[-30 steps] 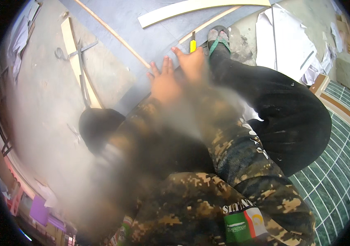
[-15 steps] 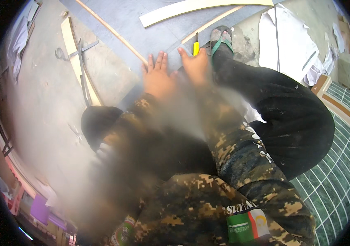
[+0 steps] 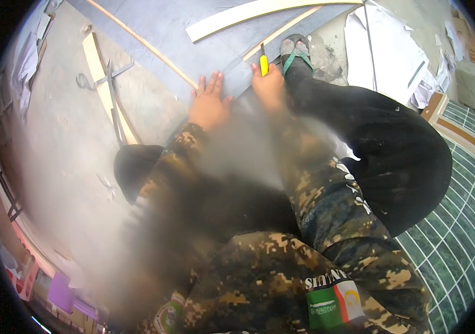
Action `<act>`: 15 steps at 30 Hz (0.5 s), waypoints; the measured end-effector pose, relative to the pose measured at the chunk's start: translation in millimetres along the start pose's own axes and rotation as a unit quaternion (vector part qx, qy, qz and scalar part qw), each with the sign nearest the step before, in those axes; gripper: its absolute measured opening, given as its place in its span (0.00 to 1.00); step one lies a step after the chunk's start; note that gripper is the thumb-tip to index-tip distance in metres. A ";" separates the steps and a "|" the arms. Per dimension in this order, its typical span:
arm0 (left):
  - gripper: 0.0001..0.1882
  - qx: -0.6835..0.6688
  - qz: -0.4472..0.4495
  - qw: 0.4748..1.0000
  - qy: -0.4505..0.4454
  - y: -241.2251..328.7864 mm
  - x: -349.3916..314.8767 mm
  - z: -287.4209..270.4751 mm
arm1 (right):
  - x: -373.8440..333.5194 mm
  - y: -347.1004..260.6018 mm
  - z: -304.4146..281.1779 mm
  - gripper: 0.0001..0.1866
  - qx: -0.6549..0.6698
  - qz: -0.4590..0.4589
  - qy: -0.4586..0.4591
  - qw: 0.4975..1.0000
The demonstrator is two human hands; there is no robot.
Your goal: Cutting and fitting wood/bamboo trim pieces onto a base board using a utility knife.
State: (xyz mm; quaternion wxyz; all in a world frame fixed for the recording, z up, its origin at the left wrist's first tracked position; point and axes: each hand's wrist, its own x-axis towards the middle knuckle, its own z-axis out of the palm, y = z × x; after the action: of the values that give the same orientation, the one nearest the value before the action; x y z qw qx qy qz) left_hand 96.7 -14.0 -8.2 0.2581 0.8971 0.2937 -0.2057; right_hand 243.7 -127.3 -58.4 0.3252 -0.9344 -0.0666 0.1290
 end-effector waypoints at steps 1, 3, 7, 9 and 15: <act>0.38 -0.015 -0.007 1.000 0.003 -3.3 -0.8 -0.5 | -1.2 -1.5 -2.3 0.27 0.010 -0.004 -0.025 1.000; 0.38 -0.006 -0.004 1.000 -0.002 -10.6 -2.3 -1.8 | -3.3 -6.7 -3.5 0.26 -0.001 -0.002 -0.030 1.000; 0.38 0.021 0.005 1.000 0.019 -3.7 0.4 0.8 | 0.0 -12.2 -5.7 0.24 -0.035 0.022 -0.012 0.999; 0.37 0.013 0.015 0.999 0.033 -3.7 3.6 1.2 | 4.7 -12.6 -11.5 0.24 -0.038 0.021 -0.026 0.999; 0.33 0.061 -0.052 0.980 0.182 -24.7 27.0 -10.3 | 11.8 -33.5 -32.0 0.24 -0.056 0.042 -0.014 0.997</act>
State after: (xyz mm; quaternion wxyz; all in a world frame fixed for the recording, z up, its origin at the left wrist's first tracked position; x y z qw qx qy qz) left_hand 103.3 20.5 -22.6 0.1338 0.9171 0.3689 -0.0696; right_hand 262.7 -117.6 -15.6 0.2657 -0.9513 -0.0387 0.1517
